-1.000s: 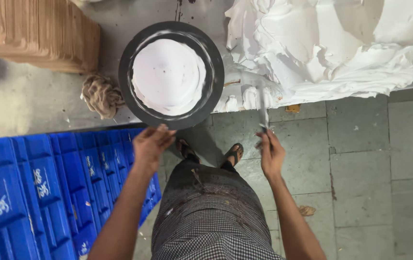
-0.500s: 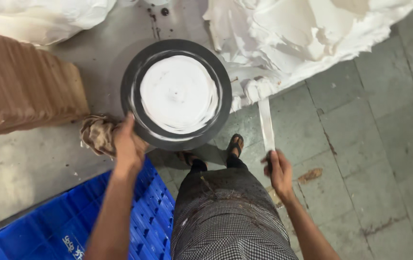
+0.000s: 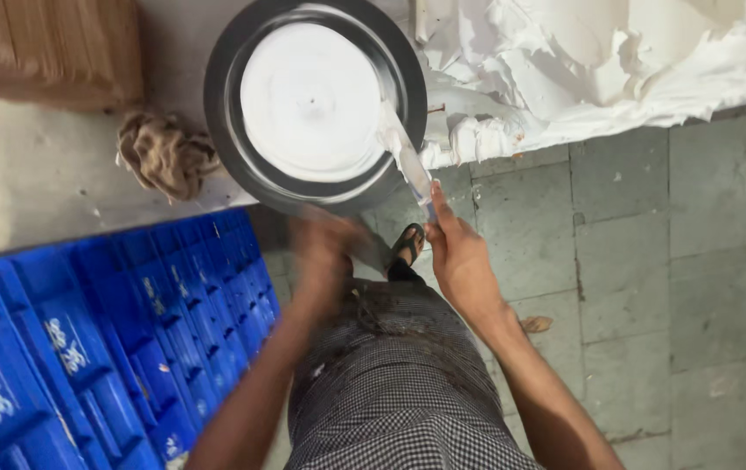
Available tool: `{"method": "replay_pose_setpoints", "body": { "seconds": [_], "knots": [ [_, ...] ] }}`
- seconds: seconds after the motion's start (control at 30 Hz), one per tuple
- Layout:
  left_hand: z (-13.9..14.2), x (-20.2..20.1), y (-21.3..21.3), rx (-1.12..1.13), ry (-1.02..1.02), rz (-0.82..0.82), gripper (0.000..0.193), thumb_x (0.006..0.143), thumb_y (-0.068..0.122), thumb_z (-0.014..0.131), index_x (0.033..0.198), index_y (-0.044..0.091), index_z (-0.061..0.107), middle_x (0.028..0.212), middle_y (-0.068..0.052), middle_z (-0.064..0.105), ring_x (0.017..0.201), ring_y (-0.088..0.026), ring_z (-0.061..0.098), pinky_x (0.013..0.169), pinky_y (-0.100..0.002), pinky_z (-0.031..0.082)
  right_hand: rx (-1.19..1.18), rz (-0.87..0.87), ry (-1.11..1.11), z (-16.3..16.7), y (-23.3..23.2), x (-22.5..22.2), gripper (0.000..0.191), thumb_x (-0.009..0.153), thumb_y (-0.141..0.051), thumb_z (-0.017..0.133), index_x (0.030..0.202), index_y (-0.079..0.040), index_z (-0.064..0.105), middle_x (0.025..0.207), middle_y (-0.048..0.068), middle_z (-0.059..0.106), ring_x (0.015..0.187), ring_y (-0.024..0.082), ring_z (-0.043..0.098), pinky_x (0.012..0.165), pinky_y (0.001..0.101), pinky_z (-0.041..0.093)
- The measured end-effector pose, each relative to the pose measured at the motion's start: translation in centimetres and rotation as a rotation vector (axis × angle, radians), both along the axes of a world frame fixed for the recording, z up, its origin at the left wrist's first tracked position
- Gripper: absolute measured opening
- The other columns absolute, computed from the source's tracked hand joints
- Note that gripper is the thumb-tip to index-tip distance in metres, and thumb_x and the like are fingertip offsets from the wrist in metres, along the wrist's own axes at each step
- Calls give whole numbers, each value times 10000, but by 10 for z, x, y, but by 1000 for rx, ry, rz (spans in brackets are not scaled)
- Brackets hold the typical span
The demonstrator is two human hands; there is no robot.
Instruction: The person spreads white frosting over the top and sides of a chocolate cake resting on a black turntable plate, using a flat spatula to smooth the cream. They rotate the plate while spreading, add more frosting from a pile on the table, then lift the finished cake on a red cake board and set it aside.
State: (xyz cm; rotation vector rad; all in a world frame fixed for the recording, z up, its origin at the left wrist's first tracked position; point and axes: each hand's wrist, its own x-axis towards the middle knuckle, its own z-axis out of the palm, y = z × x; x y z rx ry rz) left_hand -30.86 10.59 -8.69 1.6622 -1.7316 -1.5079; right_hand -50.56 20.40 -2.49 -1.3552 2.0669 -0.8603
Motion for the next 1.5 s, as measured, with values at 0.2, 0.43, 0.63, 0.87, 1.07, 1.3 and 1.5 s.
{"method": "replay_pose_setpoints", "body": {
  "seconds": [0.2, 0.43, 0.63, 0.87, 1.07, 1.3, 1.5],
  "knots": [
    [-71, 12, 84, 120, 326, -172, 371, 944, 107, 701, 1299, 40, 618, 1153, -96, 686, 1002, -170, 637, 867, -327, 540, 76, 92, 58, -3, 16, -13, 579, 1019, -63, 567, 1570, -57, 389, 896, 281, 641, 753, 443, 641, 663, 504, 511],
    [-64, 24, 27, -698, -136, 33, 616, 799, 218, 862, 1264, -48, 560, 1247, -269, 573, 1177, -424, 530, 1013, -496, 427, -1, 120, 5, -6, 47, -14, 584, 1032, -101, 577, 1583, -71, 386, 922, 265, 654, 740, 381, 669, 654, 466, 532],
    [-91, -7, -15, -1043, -206, -57, 481, 743, 266, 900, 1119, 34, 712, 1172, -203, 668, 1126, -428, 584, 1018, -563, 423, 62, -293, -277, -36, 80, -43, 514, 1038, -127, 537, 1539, -120, 423, 884, 94, 691, 605, 202, 601, 561, 385, 544],
    [-146, 0, -25, -1040, -321, -140, 343, 942, 330, 738, 1155, 61, 744, 1184, -173, 716, 1116, -413, 638, 993, -539, 480, -218, -192, 87, -176, 51, -67, 552, 986, 12, 611, 1504, -168, 550, 1098, 170, 553, 932, 277, 548, 854, 384, 523],
    [-142, 11, -45, -825, -361, -199, 440, 927, 410, 698, 1222, 84, 722, 1298, -182, 667, 1263, -429, 549, 1140, -657, 265, -29, -176, 165, -225, 116, -61, 653, 917, 73, 630, 1512, -186, 556, 1183, 205, 556, 1028, 324, 580, 915, 412, 509],
    [-68, 104, -62, -863, -464, 39, 893, 944, 474, 762, 1589, 15, 349, 1641, -312, 287, 1566, -471, 209, 1253, -676, 89, -3, -329, 212, -141, 184, -42, 515, 987, -31, 628, 1495, -66, 548, 1144, 153, 599, 1007, 244, 575, 885, 359, 512],
    [-56, 142, -176, -778, -450, -85, 918, 791, 556, 795, 1481, 53, 458, 1507, -345, 331, 1425, -527, 246, 1149, -641, 138, -188, -362, -46, -51, 89, -22, 443, 1099, -153, 511, 1519, -20, 473, 1275, 97, 650, 925, 135, 599, 781, 277, 509]
  ]
}}
